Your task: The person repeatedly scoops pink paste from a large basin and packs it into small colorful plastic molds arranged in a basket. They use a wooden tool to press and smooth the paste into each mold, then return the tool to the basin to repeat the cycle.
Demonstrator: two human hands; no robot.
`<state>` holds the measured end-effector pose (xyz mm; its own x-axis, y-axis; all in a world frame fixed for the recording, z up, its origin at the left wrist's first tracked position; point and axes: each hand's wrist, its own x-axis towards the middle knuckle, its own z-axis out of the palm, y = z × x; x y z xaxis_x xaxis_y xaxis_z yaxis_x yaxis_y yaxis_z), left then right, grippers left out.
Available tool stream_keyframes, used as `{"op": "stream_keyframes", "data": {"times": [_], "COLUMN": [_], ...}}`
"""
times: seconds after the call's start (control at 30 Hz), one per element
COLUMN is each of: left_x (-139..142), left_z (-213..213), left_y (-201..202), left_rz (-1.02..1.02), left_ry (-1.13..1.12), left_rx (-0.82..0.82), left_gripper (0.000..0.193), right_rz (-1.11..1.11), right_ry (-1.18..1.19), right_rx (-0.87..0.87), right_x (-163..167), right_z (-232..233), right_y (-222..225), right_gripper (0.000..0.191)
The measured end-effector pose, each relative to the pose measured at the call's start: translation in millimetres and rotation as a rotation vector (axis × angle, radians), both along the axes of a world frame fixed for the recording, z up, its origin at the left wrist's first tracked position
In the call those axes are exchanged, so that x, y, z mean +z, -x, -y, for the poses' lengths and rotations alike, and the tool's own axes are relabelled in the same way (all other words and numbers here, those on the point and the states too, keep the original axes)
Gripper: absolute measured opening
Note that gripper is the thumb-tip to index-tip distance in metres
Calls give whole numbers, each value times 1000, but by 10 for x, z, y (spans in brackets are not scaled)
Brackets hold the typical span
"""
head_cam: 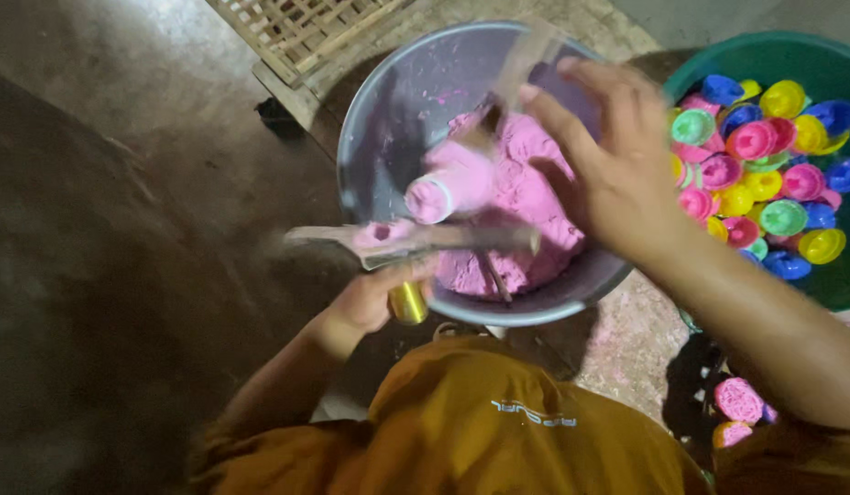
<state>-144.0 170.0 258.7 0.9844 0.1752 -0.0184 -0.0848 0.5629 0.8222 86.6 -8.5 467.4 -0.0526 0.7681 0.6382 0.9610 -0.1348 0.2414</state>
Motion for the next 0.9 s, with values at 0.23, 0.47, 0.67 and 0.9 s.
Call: {"op": "stream_keyframes", "data": {"times": [0.23,0.47,0.67,0.9], "left_x": [-213,26,75,34], "left_z": [-98,19,6,57], "left_y": [-238,-364,-350,-346], "left_rz": [40,199,182,180], "left_ry": [-1038,-1169,-1139,-1078], "left_rx": [793,992,983,966], "left_gripper": [15,30,37,38], "right_rz": [-494,-666,-287,-328], "right_ry": [978,735,959,1161], "right_rx": [-412,-286,-401,-337], "right_x": [-2075,-2957,-1798,-1051], "right_z": [-502,-474,-441,-394], "right_y": [-118,-305,-527,-359], "right_gripper": [23,19,27,40]}}
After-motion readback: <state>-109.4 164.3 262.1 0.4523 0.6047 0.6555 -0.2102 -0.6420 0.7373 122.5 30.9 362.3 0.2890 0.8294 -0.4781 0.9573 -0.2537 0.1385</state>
